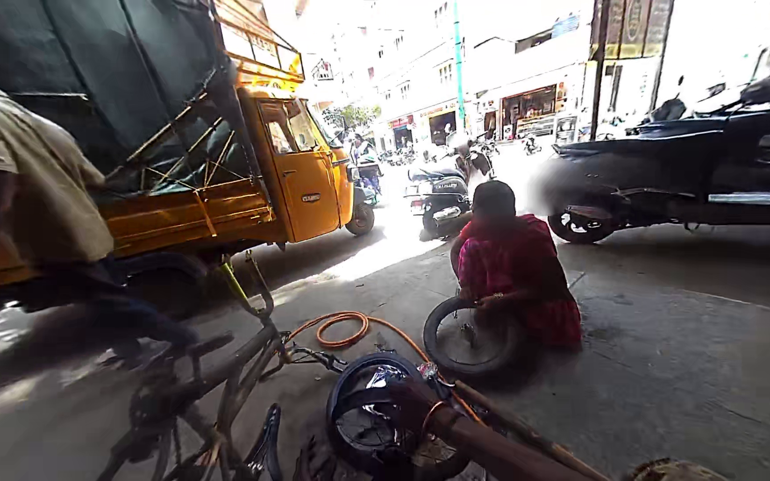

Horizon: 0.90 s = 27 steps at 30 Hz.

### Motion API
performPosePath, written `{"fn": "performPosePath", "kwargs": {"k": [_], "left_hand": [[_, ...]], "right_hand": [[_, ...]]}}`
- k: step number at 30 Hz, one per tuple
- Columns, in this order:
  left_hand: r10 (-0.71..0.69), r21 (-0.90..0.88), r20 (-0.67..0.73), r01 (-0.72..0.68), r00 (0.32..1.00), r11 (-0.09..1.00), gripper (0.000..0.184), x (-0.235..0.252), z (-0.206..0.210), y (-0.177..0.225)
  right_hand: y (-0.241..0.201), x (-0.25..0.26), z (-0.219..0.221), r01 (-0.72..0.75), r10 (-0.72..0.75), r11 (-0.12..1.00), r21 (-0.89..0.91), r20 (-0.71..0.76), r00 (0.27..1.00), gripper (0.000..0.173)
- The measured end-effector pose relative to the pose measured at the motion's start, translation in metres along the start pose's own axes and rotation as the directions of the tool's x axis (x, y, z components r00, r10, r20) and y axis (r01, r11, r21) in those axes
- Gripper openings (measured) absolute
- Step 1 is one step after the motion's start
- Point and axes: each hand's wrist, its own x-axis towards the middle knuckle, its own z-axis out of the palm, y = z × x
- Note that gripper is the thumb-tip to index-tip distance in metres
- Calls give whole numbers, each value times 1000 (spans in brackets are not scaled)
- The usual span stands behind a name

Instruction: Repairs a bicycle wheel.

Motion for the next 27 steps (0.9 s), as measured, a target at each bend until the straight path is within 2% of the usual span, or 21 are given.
{"fn": "performPosePath", "kwargs": {"k": [2, 3, 5, 7, 9, 11, 13, 15, 17, 19, 22, 25, 27], "left_hand": [[134, -24, -58, -136, 989, 990, 73, 20, -24, 37], [175, -6, -98, -176, 980, 984, 69, 30, -38, 54], [188, 50, -173, -182, 967, 982, 61, 54, -68, 79], [201, 127, -153, -183, 967, 975, 49, 63, -98, 93], [247, 175, -126, -224, 961, 959, 45, 65, -115, 97], [278, 138, -133, -260, 951, 956, 49, 62, -120, 101], [297, 163, -185, -269, 937, 949, 52, 60, -115, 104], [344, 299, -169, -284, 924, 911, 57, 69, -107, 96], [288, 259, -50, -266, 956, 929, 60, 77, -99, 83], [243, 200, 82, -255, 967, 946, 52, 87, -94, 69], [227, 298, 218, -286, 949, 911, 49, 85, -89, 54], [261, 407, 182, -314, 948, 858, 44, 69, -79, 73], [294, 448, 157, -333, 943, 829, 47, 59, -75, 103]], "right_hand": [[-22, -6, -45, -11, 13, 999, 50, -30, 999, 55], [-22, 0, -49, 8, -1, 998, 58, -109, 994, 53], [-22, 5, -58, 83, -51, 991, 108, -272, 961, 46], [-22, 6, -70, 190, -125, 969, 157, -351, 928, 42], [-3, 27, -55, 389, -256, 912, 130, -561, 787, 42], [6, 37, -46, 476, -299, 872, 110, -651, 698, 42], [13, 39, -34, 492, -279, 857, 152, -665, 692, 42], [20, 37, -18, 472, -241, 856, 214, -641, 728, 43], [21, 27, -2, 423, -197, 867, 264, -598, 777, 42], [19, 21, 16, 411, -171, 862, 298, -592, 788, 40], [26, 9, 43, 373, -128, 864, 337, -571, 811, 37], [52, 3, 66, 354, -82, 868, 348, -602, 794, 34], [62, 0, 81, 278, 13, 893, 355, -636, 771, 40]]}}
